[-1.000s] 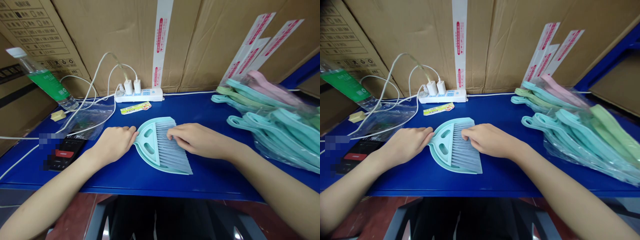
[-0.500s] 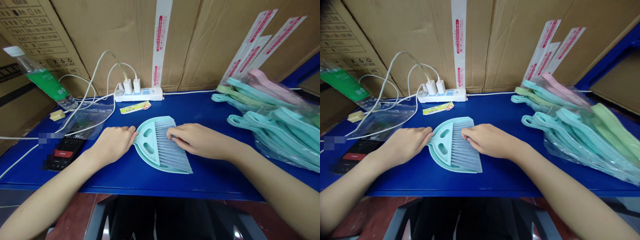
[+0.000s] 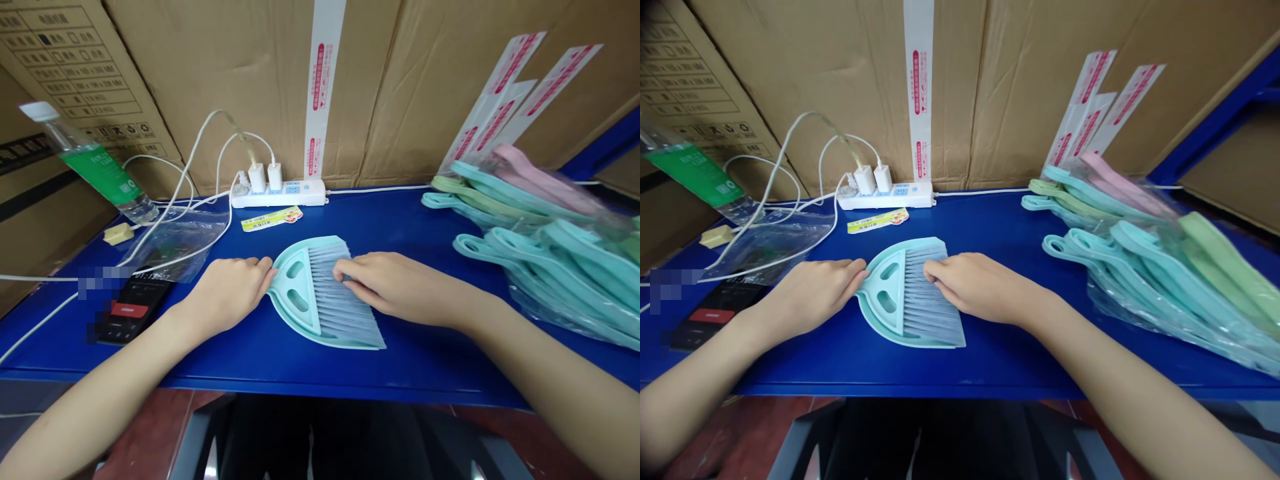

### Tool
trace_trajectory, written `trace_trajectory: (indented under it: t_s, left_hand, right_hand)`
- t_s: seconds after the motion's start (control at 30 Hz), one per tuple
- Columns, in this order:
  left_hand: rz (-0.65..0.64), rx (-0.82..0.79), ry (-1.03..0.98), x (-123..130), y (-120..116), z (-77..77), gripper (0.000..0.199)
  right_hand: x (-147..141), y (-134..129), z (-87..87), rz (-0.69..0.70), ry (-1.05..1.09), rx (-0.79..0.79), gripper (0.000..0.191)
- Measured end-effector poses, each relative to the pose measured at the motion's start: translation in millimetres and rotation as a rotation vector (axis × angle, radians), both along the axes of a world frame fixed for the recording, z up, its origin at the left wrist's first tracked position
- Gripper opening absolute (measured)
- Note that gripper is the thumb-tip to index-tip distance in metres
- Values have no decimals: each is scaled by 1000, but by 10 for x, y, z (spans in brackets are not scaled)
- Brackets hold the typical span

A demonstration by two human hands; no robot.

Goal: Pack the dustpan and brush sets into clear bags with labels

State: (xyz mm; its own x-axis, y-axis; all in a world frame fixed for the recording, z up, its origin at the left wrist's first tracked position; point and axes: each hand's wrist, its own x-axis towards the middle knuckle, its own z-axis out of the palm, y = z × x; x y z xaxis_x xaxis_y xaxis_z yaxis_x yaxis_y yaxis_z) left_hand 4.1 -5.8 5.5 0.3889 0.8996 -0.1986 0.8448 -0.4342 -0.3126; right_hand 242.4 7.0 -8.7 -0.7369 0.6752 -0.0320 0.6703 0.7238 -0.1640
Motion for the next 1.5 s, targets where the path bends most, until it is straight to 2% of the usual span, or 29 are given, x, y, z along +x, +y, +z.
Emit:
trace_trajectory:
  t_s: [0.27,0.57,0.8,1.1,1.33,1.5]
  left_hand:
    - [23,-10,-33,4,-5,-19,34]
    - [15,-13,-28,-13,6,-35,36]
    - [-1,-4,-37,-20,-4,-18,36]
    - [23,-18,-45,5,4,0,36]
    - [18,-17,-35,13,-5,-11,35]
    - [31,-25,-37,16,-3,6,35]
  right_hand:
    - [24,-39,-24,-15,-2,-11,17]
    - [1,4,-56,35,-8,71,21]
    - [-5,3,-19,83,86,23,25]
    - [-1,-2,-28,116,135,46,26]
    - [2,14,-53,148,148,147,21]
    - [-6,28,-77,174,168,233,26]
